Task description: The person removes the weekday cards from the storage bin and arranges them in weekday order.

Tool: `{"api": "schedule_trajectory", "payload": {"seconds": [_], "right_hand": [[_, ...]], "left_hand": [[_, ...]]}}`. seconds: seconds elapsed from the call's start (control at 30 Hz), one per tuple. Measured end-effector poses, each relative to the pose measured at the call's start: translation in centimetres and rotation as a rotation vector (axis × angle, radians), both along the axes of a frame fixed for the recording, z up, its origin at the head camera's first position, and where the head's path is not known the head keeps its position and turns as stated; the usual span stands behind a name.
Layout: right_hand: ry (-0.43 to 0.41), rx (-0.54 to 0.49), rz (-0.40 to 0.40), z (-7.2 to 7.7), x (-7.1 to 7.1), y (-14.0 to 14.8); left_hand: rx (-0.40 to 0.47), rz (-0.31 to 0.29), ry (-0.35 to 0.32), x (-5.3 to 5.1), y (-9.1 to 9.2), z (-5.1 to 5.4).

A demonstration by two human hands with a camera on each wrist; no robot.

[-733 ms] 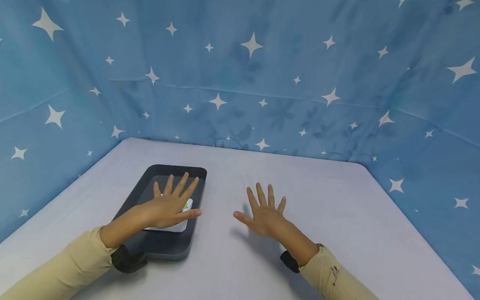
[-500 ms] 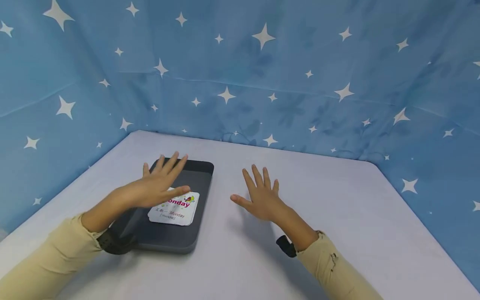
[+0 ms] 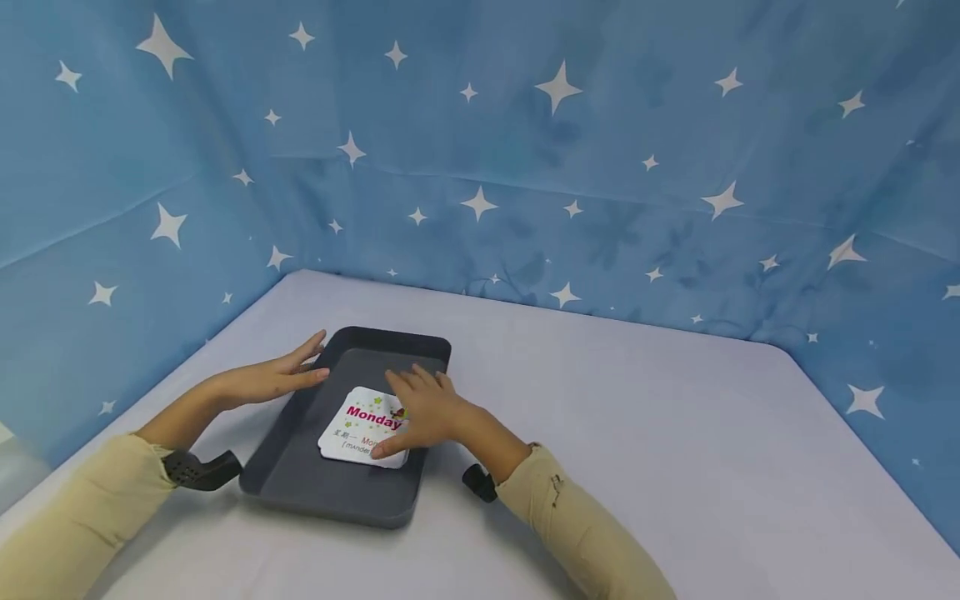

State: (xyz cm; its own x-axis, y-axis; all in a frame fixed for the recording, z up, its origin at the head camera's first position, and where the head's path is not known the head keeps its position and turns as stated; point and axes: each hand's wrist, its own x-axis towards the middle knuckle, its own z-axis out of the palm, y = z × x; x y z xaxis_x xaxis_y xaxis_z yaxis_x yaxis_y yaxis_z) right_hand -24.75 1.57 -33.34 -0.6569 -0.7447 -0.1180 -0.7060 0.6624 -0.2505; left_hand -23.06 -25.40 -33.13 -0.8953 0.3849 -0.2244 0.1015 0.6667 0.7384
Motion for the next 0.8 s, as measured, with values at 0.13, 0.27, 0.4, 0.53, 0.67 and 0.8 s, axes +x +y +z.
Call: {"api": "schedule_trajectory", "payload": {"seconds": [0.13,0.27,0.4,0.53,0.67,0.8], "right_hand": [[-0.015,0.09,0.007,-1.0,0.7,-0.6],[-0.001,0.122,-0.029,-1.0,0.7,-0.9],[0.015,0.072,-0.058,-0.8,0.6,-1.3],[0.015,0.004,-0.047,-1.1,0.7,-1.3],[0.01,-0.137,-0.041,-1.2,0.5,-0.7],[-0.035,-0.342,-0.042,-1.0,0.1,-0.1]], "left_hand": [[0.044,-0.016,-0.082,0.5,-1.1,-1.4],[0.054,-0.044,-0.063,0.4,-1.5,-2.1],[0.06,-0.047,-0.015,0.3,-1.6,-2.0],[0.025,-0.038,-0.038,0.6,-1.5,-2.1],[0.025,-0.031,-0.049,0.6,-1.0,-2.4],[0.043,-0.031,-0.054,0.6,-0.7,-2.6]]}}
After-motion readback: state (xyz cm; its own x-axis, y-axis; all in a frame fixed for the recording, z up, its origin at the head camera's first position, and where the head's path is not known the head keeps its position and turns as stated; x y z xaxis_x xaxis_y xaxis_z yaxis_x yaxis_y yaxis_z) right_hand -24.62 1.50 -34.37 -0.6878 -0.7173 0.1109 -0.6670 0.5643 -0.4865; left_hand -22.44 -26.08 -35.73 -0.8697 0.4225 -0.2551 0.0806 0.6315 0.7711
